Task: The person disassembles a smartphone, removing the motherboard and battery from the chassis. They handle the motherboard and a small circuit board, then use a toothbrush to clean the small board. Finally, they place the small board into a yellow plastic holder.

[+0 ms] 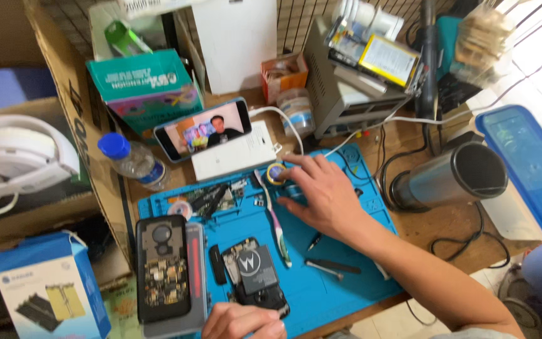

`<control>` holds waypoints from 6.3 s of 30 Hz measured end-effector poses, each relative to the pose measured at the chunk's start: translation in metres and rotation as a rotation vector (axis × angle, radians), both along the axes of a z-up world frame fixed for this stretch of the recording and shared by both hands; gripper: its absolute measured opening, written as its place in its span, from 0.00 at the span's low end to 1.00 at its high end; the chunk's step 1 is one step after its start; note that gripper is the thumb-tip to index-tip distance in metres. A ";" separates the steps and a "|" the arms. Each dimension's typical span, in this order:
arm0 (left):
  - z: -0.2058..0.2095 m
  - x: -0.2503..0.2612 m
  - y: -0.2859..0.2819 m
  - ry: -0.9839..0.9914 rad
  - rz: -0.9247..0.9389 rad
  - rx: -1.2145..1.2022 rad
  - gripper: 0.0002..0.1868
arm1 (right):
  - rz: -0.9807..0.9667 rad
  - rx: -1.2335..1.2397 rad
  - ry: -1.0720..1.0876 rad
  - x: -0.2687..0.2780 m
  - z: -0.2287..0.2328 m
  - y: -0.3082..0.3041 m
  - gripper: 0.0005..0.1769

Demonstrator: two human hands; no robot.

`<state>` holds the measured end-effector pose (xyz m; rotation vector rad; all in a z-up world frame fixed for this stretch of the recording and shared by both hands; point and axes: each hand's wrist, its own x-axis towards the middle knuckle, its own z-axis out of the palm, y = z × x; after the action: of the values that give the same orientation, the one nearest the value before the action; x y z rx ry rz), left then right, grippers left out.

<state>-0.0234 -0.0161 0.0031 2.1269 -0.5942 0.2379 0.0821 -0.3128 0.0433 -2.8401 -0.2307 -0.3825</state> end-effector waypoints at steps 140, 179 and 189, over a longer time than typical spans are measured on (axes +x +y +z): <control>0.053 0.065 0.063 -0.572 -0.065 0.425 0.13 | -0.086 0.281 0.056 -0.152 -0.017 0.051 0.46; 0.077 0.036 0.045 -0.041 -0.155 -0.291 0.17 | 0.253 0.667 -0.253 -0.114 0.029 0.111 0.11; 0.073 0.034 0.049 -0.186 -0.209 -0.335 0.16 | 0.275 0.746 -0.260 -0.116 0.032 0.117 0.13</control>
<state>0.0109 0.0324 0.0758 1.7178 -0.8192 0.3916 -0.0336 -0.1961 0.0756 -1.9957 -0.4197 -0.6215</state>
